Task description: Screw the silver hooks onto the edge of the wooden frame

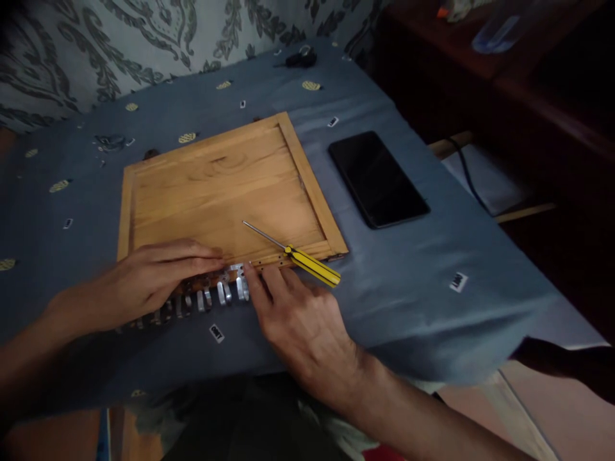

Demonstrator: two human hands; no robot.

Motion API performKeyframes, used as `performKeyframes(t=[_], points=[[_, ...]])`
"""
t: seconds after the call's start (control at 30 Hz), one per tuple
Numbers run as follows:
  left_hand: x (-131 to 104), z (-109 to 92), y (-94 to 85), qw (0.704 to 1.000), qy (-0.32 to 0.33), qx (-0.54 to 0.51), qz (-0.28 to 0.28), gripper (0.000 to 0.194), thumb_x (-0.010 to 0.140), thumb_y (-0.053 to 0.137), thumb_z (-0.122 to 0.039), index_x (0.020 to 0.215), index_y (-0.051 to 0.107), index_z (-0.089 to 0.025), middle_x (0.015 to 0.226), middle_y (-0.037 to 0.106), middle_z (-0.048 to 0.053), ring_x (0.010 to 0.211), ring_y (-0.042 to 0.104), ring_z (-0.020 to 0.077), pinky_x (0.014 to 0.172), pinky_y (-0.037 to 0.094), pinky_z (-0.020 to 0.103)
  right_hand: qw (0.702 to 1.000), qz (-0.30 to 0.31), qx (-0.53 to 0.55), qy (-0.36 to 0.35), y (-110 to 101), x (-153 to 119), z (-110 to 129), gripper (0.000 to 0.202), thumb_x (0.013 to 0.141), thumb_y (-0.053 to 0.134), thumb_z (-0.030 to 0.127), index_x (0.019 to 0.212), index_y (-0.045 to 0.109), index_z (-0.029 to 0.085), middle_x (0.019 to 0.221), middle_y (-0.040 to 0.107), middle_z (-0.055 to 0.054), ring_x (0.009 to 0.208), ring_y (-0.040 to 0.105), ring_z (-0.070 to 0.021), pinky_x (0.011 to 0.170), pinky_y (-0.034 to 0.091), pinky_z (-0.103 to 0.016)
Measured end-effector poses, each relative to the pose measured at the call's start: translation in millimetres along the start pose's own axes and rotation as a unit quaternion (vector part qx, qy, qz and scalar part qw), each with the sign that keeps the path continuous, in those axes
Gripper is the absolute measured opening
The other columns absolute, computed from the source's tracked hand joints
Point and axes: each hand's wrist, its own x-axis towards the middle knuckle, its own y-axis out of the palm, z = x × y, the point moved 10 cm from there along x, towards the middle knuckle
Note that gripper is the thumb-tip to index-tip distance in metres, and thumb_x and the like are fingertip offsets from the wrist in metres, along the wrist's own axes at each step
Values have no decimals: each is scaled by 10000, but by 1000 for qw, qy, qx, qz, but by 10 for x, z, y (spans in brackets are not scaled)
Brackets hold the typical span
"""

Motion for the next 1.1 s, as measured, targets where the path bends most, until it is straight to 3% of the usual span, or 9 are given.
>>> performKeyframes(t=[0.1,0.43,0.63,0.87,1.1], points=[[20,-46,22,999,31,18,5,409,1097,323,-110,1222,711,-139,1192,758,107,1020,751,159,866,639,267,1000,2,2,0,9,-4,10,426,897,437,-61,1177,706,113,810,724,-55,646,710,-193,420,475,-293],[67,-80,22,999,39,4,4,473,1140,302,-237,1056,750,-107,1113,755,142,973,732,196,819,632,304,1000,0,-10,-4,19,8,29,436,877,465,-73,1197,709,97,814,727,-52,645,714,-201,426,505,-310],[65,-74,40,999,36,5,13,413,1129,328,-199,1154,730,-108,1138,749,137,982,732,192,836,633,311,1000,5,-9,-5,44,-42,36,452,861,494,-66,1238,693,82,848,732,-67,659,711,-211,436,508,-318],[32,-75,83,998,50,25,26,408,1052,369,-25,1324,650,-140,1193,722,115,1082,697,197,891,618,317,1000,12,8,-2,49,-26,31,478,813,527,-74,1236,688,79,854,726,-73,642,687,-216,433,487,-329],[36,-137,141,994,69,66,60,361,1088,345,-103,1248,669,-110,1111,704,125,1022,681,222,848,613,354,999,2,49,1,53,-45,-12,490,807,527,-70,1255,648,89,917,721,-76,731,718,-237,496,523,-350]])
